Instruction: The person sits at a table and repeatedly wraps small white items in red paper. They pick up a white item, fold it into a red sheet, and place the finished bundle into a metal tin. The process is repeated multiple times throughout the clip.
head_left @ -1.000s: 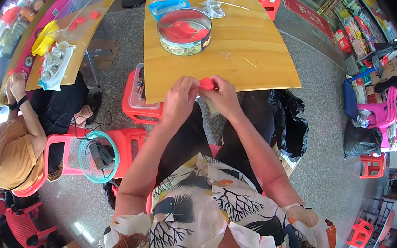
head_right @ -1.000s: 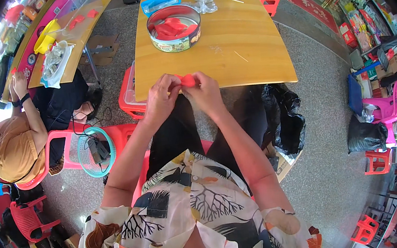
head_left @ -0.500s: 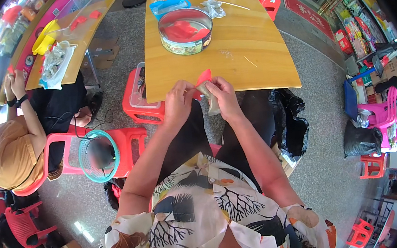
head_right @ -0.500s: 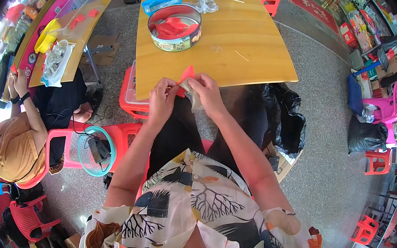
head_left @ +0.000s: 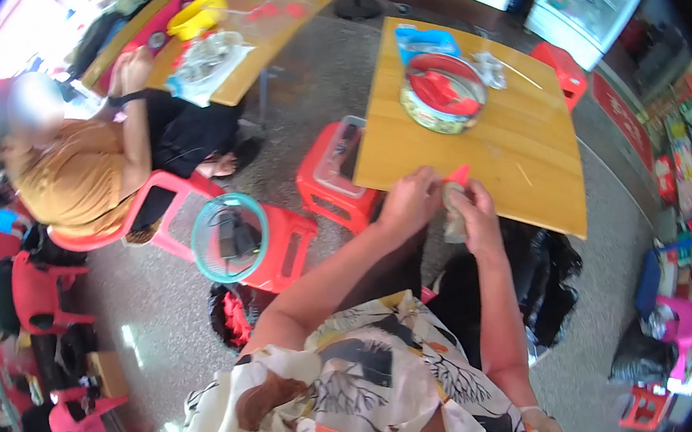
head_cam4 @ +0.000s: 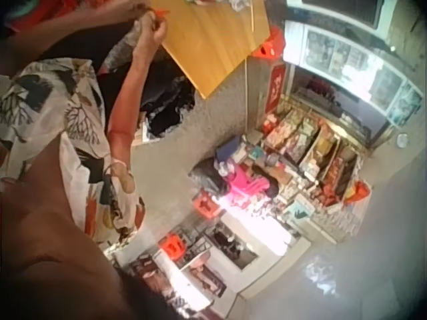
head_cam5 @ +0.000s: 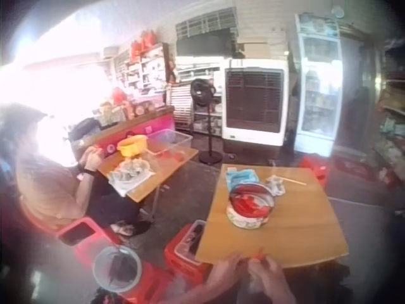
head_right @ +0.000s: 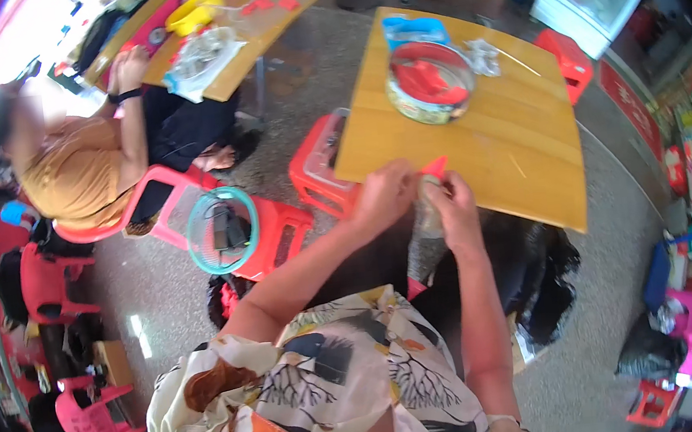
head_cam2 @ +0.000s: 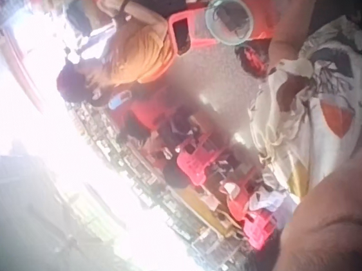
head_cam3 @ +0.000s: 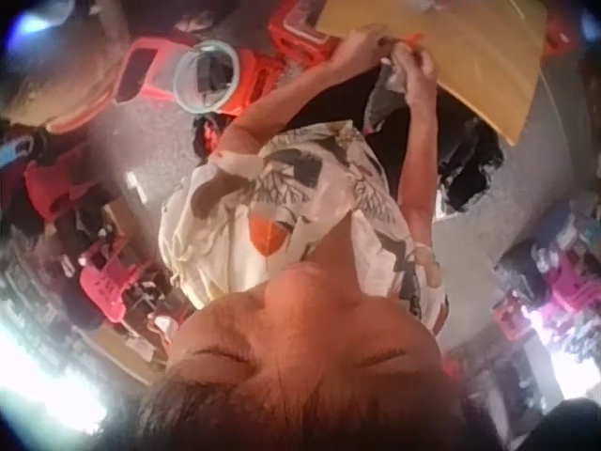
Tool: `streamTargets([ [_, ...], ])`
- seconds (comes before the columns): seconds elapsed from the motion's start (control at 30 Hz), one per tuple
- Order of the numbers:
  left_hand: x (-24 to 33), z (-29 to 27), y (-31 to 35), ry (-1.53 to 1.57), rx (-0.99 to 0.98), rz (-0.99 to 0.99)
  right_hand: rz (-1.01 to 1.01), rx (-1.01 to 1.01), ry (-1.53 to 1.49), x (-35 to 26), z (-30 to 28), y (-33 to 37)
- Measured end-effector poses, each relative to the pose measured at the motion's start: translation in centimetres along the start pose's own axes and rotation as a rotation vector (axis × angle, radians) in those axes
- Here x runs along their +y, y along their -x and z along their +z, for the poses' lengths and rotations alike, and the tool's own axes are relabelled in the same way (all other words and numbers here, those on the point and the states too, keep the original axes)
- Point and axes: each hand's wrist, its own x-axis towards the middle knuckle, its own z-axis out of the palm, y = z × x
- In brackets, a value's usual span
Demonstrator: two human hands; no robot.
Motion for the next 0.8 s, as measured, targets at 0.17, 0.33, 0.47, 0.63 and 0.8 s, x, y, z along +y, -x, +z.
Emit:
streamTargets([
  [0.17,0.4,0.1,1.0,-0.046,-0.119,0.130,-0.191,0.156,0.135,2.3,0.1,-1.0],
  [0.33,-2.8,1.3,3.0,0.210,-0.284,-0.092,0.072,0.182,-0.059,7.0,-0.9,-1.8],
  [0.47,-4.9,2.5,4.8,0.456,-0.453,-0.354,0.311,-0.031,-0.183,6.7,-2.4,-1.0],
  [0.63,-4.8,4.3,5.2,0.755,-0.441,-0.393,0.554,-0.278,-0.173,2.3,-3.9,-0.4],
  [0.8,-4.6,5.1,4.7,0.721,-0.444,-0.407,0.698,-0.507,0.107,-2.0,-5.9,-0.2],
])
